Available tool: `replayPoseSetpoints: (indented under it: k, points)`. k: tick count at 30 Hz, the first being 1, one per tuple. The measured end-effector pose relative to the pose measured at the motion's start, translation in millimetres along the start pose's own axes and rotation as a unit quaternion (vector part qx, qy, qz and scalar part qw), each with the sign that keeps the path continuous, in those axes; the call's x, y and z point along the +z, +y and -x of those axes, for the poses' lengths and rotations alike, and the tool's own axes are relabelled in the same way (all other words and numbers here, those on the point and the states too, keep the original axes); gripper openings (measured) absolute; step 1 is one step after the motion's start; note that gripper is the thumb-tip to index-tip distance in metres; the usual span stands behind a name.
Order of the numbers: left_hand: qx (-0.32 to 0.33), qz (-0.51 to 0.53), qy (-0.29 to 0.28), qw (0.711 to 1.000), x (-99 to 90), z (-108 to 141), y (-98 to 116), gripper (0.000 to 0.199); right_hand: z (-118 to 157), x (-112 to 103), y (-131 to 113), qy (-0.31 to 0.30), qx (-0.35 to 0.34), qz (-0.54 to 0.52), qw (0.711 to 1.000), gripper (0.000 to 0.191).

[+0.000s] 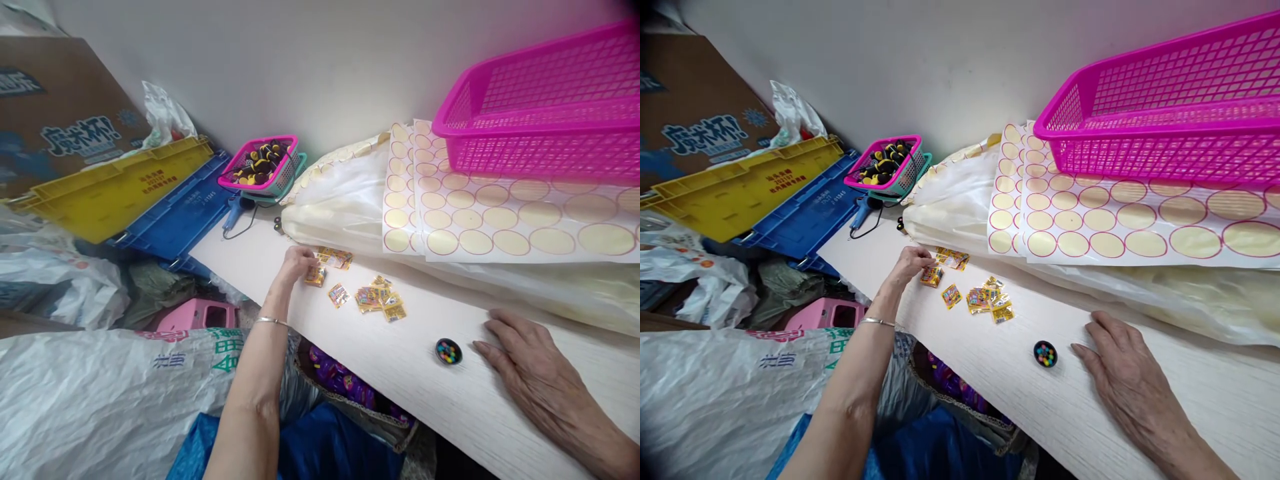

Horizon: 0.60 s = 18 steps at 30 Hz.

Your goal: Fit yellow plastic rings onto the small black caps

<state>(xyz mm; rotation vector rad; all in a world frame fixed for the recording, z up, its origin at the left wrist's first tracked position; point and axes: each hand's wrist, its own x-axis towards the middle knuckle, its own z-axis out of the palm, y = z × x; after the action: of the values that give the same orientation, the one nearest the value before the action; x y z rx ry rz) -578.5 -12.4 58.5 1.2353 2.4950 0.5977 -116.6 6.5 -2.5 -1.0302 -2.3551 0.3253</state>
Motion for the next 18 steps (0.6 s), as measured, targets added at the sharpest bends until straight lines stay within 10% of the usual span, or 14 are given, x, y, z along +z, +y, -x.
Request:
replayPoseSetpoints:
  k: [18]
  points:
    - [0.012, -0.124, -0.017, 0.992, 5.2, -8.0, 39.6, 0.013, -7.1, -8.8, -6.5, -0.005, -0.017, 0.009, 1.0, 0.024]
